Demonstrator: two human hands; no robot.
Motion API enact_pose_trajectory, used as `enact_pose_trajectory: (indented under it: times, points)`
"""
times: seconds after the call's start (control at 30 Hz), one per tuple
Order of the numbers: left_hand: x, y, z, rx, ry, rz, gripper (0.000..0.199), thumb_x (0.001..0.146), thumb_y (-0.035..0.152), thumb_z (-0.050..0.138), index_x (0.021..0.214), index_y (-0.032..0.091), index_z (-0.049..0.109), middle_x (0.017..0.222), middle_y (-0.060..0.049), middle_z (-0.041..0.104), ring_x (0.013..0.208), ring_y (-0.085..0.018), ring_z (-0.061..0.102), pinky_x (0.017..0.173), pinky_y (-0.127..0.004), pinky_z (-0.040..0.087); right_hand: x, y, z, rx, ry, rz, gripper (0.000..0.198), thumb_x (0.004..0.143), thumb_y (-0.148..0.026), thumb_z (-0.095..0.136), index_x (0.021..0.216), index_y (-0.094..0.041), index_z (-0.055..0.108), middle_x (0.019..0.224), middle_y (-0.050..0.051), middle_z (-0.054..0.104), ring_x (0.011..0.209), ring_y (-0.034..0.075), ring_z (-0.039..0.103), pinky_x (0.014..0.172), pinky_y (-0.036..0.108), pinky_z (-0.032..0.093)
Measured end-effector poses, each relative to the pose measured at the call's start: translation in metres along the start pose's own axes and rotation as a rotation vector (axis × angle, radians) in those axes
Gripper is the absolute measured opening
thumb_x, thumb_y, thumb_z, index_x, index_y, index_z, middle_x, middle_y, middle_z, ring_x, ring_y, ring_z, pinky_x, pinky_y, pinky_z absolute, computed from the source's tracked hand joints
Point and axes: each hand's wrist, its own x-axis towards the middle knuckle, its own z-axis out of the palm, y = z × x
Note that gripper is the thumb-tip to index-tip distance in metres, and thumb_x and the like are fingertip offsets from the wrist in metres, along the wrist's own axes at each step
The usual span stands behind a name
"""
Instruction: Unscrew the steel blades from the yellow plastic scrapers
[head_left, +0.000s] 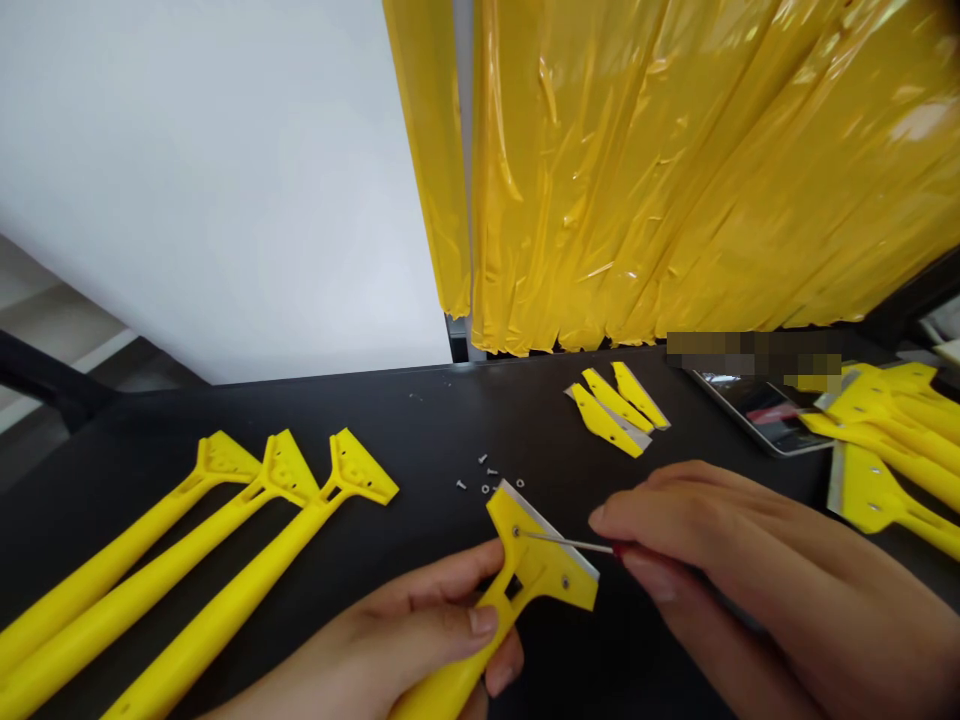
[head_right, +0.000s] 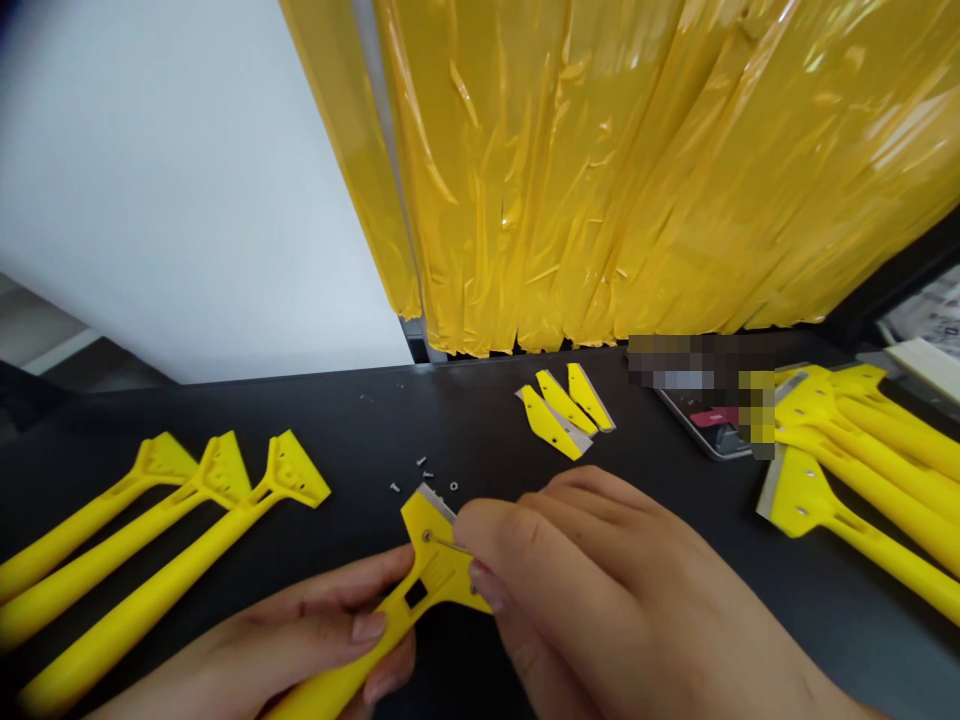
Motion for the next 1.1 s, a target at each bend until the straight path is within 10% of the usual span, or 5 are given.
enact_pose_trajectory:
  times: [0.3,1.1]
  points:
    - [0.01,0.025,0.022,-0.049,-0.036,0.013,0.068,0.081,0.05,0.084,0.14,0.025,0.063,0.08,0.0,0.06,0.056,-0.015,0.057,0.048,-0.024,0.039,-0.001,0.0,0.004,0.0,0.005,0.023,0.023,0.095,-0.007,0.049,0.11,-0.024,0.056,0.084,-0.002,0.075,0.065,0.015,0.072,0.059,0.03,0.054]
    - [0.0,0.0,0.002,0.004,0.008,0.021,0.035,0.103,0.029,0.051,0.134,0.021,0.066,0.086,-0.002,0.061,0.038,-0.004,0.038,0.036,-0.022,0.018,0.001,0.0,0.003,0.057,-0.028,0.0,0.032,0.09,-0.002,0.049,0.114,-0.021,0.057,0.088,-0.001,0.074,0.072,0.015,0.071,0.065,0.031,0.054]
